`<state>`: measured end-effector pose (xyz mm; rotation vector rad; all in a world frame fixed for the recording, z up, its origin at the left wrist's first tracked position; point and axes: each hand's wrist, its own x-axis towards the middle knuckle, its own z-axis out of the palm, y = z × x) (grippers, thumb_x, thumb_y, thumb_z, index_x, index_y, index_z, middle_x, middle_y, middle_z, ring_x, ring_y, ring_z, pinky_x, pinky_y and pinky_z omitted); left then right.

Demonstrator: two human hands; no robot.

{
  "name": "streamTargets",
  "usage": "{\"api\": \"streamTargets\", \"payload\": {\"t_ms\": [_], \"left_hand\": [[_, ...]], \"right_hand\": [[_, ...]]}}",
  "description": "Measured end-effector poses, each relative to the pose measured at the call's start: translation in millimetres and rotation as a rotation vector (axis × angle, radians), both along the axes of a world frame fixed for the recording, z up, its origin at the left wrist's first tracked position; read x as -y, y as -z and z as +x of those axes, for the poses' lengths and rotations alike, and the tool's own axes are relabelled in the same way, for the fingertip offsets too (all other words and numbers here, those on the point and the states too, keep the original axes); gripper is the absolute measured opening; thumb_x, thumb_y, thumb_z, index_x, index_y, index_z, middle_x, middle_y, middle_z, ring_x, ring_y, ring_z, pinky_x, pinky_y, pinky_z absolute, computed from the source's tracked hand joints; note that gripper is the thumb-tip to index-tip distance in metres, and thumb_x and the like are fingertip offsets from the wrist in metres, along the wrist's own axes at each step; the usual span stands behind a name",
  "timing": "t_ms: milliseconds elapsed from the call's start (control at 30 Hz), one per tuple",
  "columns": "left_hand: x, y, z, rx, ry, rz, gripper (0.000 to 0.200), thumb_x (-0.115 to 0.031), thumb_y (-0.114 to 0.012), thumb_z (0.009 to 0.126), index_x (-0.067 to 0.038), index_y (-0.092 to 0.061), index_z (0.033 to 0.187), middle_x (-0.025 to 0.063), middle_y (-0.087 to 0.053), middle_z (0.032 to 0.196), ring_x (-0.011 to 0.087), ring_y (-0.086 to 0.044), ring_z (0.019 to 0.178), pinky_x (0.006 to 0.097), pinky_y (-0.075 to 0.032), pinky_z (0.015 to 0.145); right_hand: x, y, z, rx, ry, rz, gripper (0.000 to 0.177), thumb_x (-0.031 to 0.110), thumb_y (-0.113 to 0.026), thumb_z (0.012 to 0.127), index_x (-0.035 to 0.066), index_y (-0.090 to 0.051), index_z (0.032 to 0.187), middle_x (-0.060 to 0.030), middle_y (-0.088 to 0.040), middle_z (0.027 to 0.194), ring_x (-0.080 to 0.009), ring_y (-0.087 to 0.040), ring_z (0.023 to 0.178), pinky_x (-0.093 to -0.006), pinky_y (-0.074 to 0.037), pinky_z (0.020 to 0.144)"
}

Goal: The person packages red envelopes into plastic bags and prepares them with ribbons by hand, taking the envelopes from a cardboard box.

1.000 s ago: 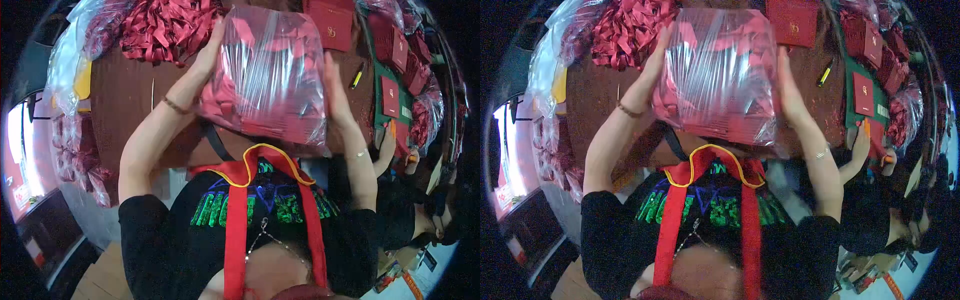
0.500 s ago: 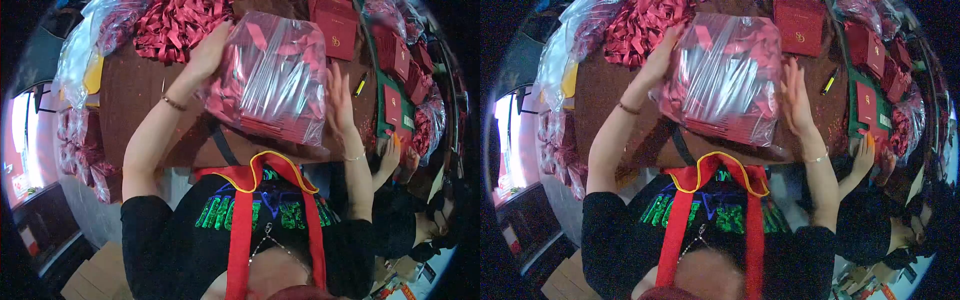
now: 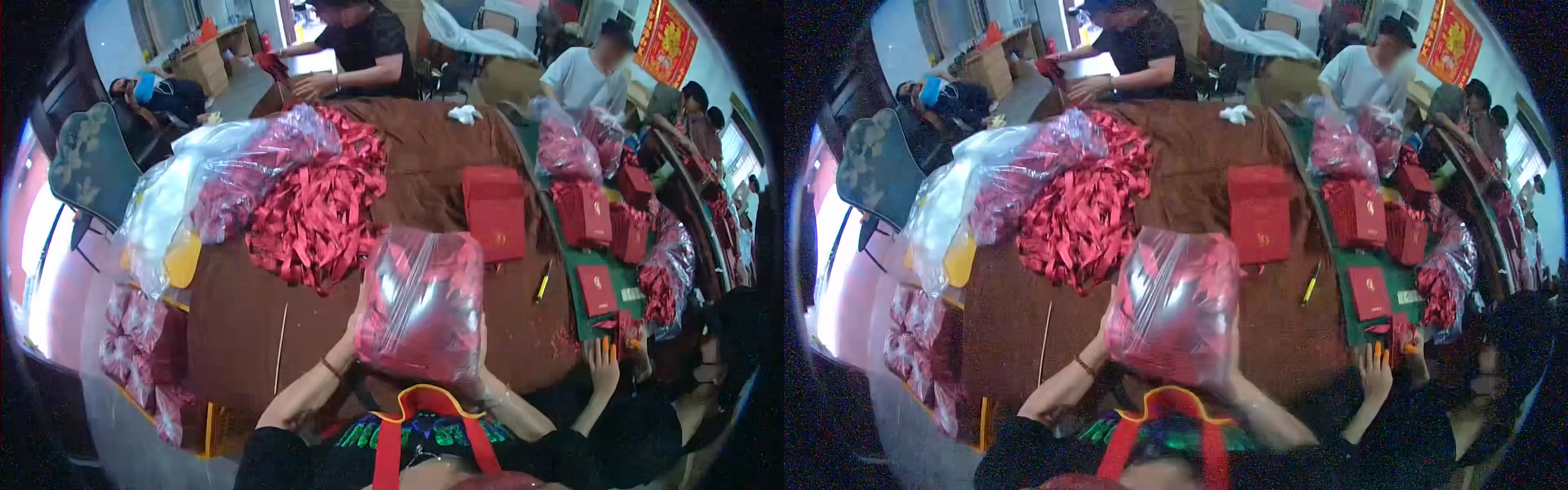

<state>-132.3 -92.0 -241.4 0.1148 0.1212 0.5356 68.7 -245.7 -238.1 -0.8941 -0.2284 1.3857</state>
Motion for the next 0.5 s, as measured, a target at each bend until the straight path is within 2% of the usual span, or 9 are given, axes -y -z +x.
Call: {"api": "streamTargets", "payload": {"t_ms": [67,133,167,233,267,300,367,400,500], "left_hand": [[-1,-43,5,0.144,0.008,0.005,0.069,-0.059,-0.04,0.083,-0.01,-0.038,0.13,0.0134,-0.052,0.119,0.0276,-0.055,0.101,0.0445,-0.049,0.08],[-10,-50,4,-0.058,-0.138,0.177,0.071,-0.06,-0.041,0.082,-0.009,-0.037,0.131,0.0134,-0.052,0.118,0.028,-0.056,0.099,0.0428,-0.051,0.077],[-14,-50,1,-0.059,-0.143,0.179,0.071,-0.06,-0.041,0.082,-0.009,-0.037,0.131,0.0134,-0.052,0.118,0.028,-0.056,0.099,0.0428,-0.051,0.077],[-32,-46,-2,0.35,0.302,-0.012,0.073,-0.061,-0.04,0.081,-0.009,-0.035,0.132,0.0139,-0.051,0.119,0.0283,-0.055,0.1,0.0439,-0.05,0.078],[-38,-3,-1,-0.294,-0.047,0.171,0.076,-0.064,-0.039,0.08,-0.009,-0.036,0.132,0.0133,-0.051,0.119,0.0232,-0.057,0.095,0.0398,-0.051,0.075],[-36,-19,-1,-0.297,-0.042,0.174,0.076,-0.064,-0.039,0.08,-0.009,-0.036,0.132,0.0133,-0.051,0.119,0.0232,-0.057,0.095,0.0398,-0.051,0.075],[-14,-78,-3,-0.751,-0.037,0.191,0.077,-0.066,-0.035,0.08,-0.007,-0.038,0.13,0.011,-0.052,0.117,0.0188,-0.057,0.09,0.0383,-0.05,0.073],[-16,-90,-13,-0.944,-0.022,0.589,0.077,-0.067,-0.03,0.081,-0.006,-0.04,0.127,0.0084,-0.056,0.109,0.0174,-0.056,0.087,0.0382,-0.048,0.073],[-89,-11,-26,-0.9,-0.235,0.684,0.075,-0.065,-0.024,0.085,-0.007,-0.036,0.13,0.006,-0.056,0.106,0.0134,-0.05,0.098,0.0307,-0.041,0.084]], "right_hand": [[-20,-5,7,0.092,0.039,0.041,0.06,0.056,-0.03,0.088,0.006,-0.049,0.117,-0.0092,-0.056,0.102,-0.0209,-0.056,0.088,-0.0375,-0.049,0.077],[-34,-7,7,0.167,0.077,0.055,0.059,0.056,-0.031,0.088,0.007,-0.051,0.113,-0.0074,-0.058,0.095,-0.0193,-0.058,0.083,-0.0353,-0.05,0.074],[-42,2,8,-0.208,-0.067,0.318,0.062,0.061,-0.03,0.085,0.012,-0.037,0.122,-0.0081,-0.047,0.111,-0.0223,-0.051,0.095,-0.0394,-0.048,0.077],[-61,16,11,-0.97,-0.355,0.833,0.08,0.069,-0.028,0.08,0.021,-0.007,0.141,-0.0094,-0.023,0.141,-0.0282,-0.037,0.12,-0.0476,-0.045,0.085],[-63,9,10,-0.971,-0.352,0.839,0.08,0.069,-0.028,0.08,0.021,-0.007,0.141,-0.0094,-0.023,0.141,-0.0282,-0.037,0.12,-0.0476,-0.045,0.085],[-61,-7,8,-0.635,-0.277,0.572,0.08,0.069,-0.029,0.08,0.021,-0.007,0.141,-0.0083,-0.024,0.14,-0.0265,-0.037,0.121,-0.0467,-0.044,0.085],[-51,-31,4,0.021,-0.116,0.009,0.08,0.069,-0.03,0.08,0.022,-0.008,0.141,-0.0062,-0.024,0.14,-0.0232,-0.035,0.122,-0.0448,-0.043,0.086],[-53,-29,5,0.252,-0.054,0.137,0.079,0.068,-0.033,0.08,0.02,-0.013,0.14,-0.0061,-0.029,0.136,-0.0226,-0.036,0.121,-0.0406,-0.041,0.088],[-47,-94,7,0.311,-0.042,0.043,0.053,0.045,-0.033,0.092,0.009,-0.032,0.131,-0.0047,-0.04,0.128,-0.0158,-0.041,0.115,-0.035,-0.038,0.093]]}}
